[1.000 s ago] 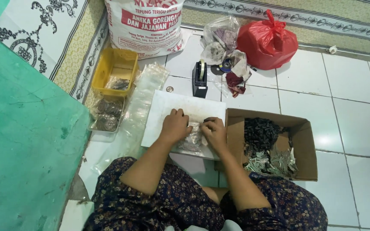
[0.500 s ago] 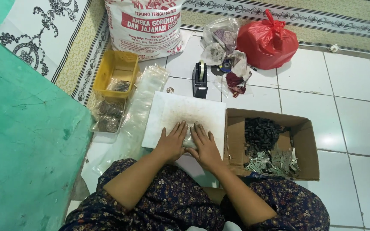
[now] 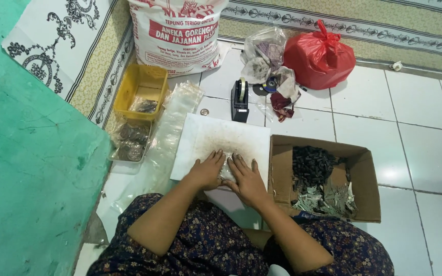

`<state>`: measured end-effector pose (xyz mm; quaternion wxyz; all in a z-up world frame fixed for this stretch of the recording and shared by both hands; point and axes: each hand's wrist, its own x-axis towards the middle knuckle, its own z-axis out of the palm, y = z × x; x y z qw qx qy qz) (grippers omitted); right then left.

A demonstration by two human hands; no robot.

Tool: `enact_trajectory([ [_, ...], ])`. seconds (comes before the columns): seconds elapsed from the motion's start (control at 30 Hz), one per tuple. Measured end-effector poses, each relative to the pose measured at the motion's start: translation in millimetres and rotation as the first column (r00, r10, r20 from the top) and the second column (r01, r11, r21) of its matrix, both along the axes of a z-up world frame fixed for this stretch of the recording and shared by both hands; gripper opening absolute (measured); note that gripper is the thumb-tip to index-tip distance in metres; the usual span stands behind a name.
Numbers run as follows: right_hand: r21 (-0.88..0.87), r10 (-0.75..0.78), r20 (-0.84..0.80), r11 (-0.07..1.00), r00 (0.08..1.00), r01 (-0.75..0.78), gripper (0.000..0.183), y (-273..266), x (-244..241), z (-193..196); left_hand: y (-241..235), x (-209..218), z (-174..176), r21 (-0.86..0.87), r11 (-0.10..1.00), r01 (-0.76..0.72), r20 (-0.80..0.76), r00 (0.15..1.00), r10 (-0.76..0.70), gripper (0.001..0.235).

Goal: The person sits on the floor and sorts small metallic parts from a cardboard box onto a white tray. They pick up the parts, separate them by type, and place them into a plastic bag or a yellow container. The person continues this sorting process throughout the clip.

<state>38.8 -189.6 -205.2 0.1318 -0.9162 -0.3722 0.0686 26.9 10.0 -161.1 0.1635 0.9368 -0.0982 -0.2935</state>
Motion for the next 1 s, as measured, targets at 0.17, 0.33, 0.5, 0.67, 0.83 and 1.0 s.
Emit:
enact_trajectory([
  [0.17,-0.096,0.029,-0.032,0.995,0.999,-0.032,0.081,-3,5,21,28,18,-3,-0.431,0.864,-0.262,0.056,0.948,0.315,0.036],
  [0.33,-0.011,0.031,-0.167,0.999,0.985,-0.034,0.060,1,44,56,26,31,-16,-0.520,0.797,-0.308,0.104,0.903,0.416,0.027],
  [0.5,0.378,-0.353,-0.571,0.688,0.741,0.620,0.026,7,155,35,31,38,-12,-0.496,0.805,-0.327,0.020,0.922,0.387,0.038],
  [0.67,0.310,-0.545,-0.541,0.579,0.641,0.754,0.023,8,294,-90,34,42,-18,-0.517,0.793,-0.322,0.007,0.925,0.381,0.038],
  [0.83,0.126,-0.644,-0.518,0.594,0.563,0.794,0.026,40,295,-71,35,41,-21,-0.538,0.783,-0.311,0.010,0.927,0.375,0.047],
  [1.0,-0.002,-0.637,-0.690,0.477,0.344,0.879,0.066,54,273,-23,33,43,-19,-0.531,0.792,-0.302,-0.002,0.935,0.355,0.042],
])
